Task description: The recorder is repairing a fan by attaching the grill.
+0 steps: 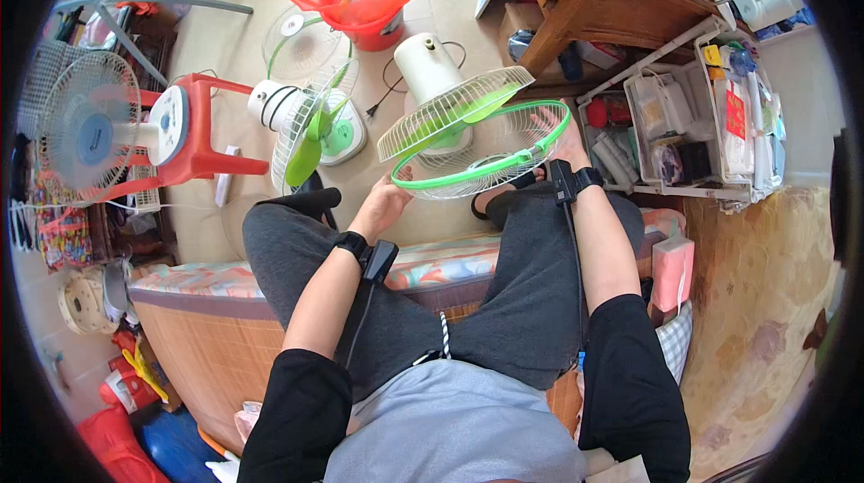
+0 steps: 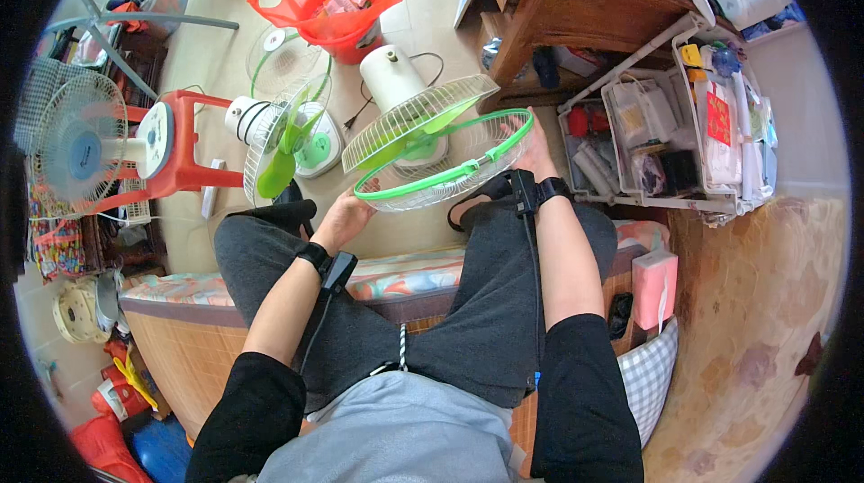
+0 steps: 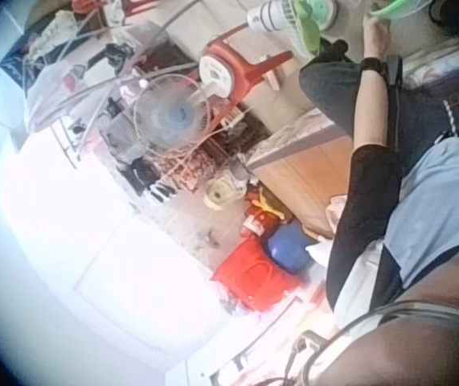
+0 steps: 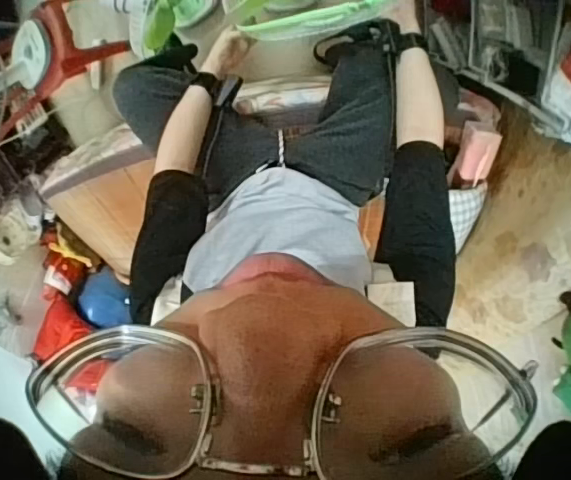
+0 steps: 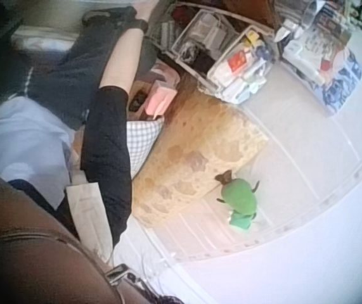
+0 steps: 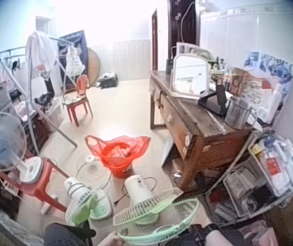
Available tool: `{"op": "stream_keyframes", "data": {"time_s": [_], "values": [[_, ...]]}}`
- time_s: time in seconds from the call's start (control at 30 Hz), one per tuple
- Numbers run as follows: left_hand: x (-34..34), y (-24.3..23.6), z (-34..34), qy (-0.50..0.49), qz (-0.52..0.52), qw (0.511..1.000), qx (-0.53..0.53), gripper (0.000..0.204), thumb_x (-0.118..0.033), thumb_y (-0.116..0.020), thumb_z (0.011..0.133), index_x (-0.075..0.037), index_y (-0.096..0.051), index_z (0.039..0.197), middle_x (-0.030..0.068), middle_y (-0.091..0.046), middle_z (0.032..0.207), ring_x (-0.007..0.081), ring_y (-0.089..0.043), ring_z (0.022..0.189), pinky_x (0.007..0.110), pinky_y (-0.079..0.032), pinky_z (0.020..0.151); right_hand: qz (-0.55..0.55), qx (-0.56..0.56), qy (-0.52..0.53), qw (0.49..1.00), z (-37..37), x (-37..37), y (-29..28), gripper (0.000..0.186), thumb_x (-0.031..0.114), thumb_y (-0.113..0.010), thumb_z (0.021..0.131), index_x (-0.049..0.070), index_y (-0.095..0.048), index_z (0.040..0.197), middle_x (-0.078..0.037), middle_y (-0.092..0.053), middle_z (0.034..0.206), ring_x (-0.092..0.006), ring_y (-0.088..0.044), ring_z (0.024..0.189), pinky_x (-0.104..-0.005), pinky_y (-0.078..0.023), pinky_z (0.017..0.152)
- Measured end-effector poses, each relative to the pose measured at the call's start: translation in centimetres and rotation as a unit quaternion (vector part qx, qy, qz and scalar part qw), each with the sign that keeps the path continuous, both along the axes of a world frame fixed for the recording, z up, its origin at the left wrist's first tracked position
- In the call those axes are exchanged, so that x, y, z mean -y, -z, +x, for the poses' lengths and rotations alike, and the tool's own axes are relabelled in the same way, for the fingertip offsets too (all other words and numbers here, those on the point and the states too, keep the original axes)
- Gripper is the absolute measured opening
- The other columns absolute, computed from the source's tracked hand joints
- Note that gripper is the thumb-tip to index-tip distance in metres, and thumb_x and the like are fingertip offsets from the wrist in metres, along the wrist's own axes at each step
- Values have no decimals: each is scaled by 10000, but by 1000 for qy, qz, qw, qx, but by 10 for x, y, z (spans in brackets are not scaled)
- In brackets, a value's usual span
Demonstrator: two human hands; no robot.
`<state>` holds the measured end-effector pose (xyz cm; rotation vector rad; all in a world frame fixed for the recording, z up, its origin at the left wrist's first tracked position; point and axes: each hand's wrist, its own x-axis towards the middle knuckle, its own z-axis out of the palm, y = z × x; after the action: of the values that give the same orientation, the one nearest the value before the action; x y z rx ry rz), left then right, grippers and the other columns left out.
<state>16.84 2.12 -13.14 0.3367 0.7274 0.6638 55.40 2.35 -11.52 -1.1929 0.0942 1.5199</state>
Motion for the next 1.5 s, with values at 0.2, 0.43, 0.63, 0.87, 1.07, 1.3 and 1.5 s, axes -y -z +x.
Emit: {"op": "stream_keyframes", "data": {"time_s": [0.2, 0.43, 0.63, 0.87, 1.07, 1.3, 1.5], "values": [[-1, 9, 0, -14, -35, 998, -41, 516, 110, -520, 718, 34, -437, 1222, 84, -502, 1163, 199, -496, 1087, 336, -399, 939, -4, 41, 9, 999, 4, -1, 18, 613, 612, -513, 802, 126, -510, 1176, -80, -537, 995, -255, -512, 872, -453, -446, 777], [-1, -3, 7, -2, -35, 987, -155, 585, 232, -433, 709, 77, -377, 1271, 142, -494, 1147, 263, -530, 1071, 343, -471, 892, -41, -14, -67, 997, 8, -1, 17, 616, 659, -552, 740, 192, -541, 1141, -74, -545, 1023, -260, -510, 848, -417, -434, 738], [-1, 2, 6, 96, 66, 963, -241, 549, 142, -571, 718, 79, -418, 1241, 132, -555, 1103, 212, -575, 978, 308, -496, 829, -65, 1, -18, 998, -4, 1, 21, 601, 618, -611, 729, 137, -518, 1078, -73, -485, 880, -215, -488, 805, -389, -423, 741], [-10, -25, 13, 84, 45, 968, -234, 585, 93, -572, 769, 41, -339, 1304, 124, -527, 1152, 189, -562, 987, 287, -480, 843, -77, -34, -8, 996, -12, -3, 10, 560, 627, -537, 774, 164, -521, 1088, -98, -508, 983, -240, -475, 903, -431, -407, 777], [-7, -29, 15, 159, 191, 928, -277, 685, 74, -571, 788, -25, -234, 1376, 117, -524, 1129, 186, -564, 964, 301, -477, 854, -70, -34, -35, 996, 12, -3, 49, 603, 670, -463, 787, 180, -516, 1135, -103, -507, 1108, -280, -451, 1017, -479, -375, 862], [-13, -14, -1, 104, 72, 981, -148, 583, -56, -501, 815, -37, -286, 1356, 93, -508, 1155, 215, -540, 1009, 356, -461, 843, -50, -12, -50, 997, -6, -1, 20, 611, 686, -451, 785, 191, -499, 1140, -101, -486, 1144, -264, -447, 1020, -482, -371, 871], [-19, 6, -6, 37, -58, 990, -119, 432, -252, -391, 862, -60, -414, 1248, 80, -526, 1161, 230, -516, 1033, 412, -399, 872, -59, -34, -33, 997, 3, -5, 36, 644, 702, -451, 775, 204, -479, 1182, -103, -461, 1219, -279, -433, 1071, -487, -355, 890]]}}
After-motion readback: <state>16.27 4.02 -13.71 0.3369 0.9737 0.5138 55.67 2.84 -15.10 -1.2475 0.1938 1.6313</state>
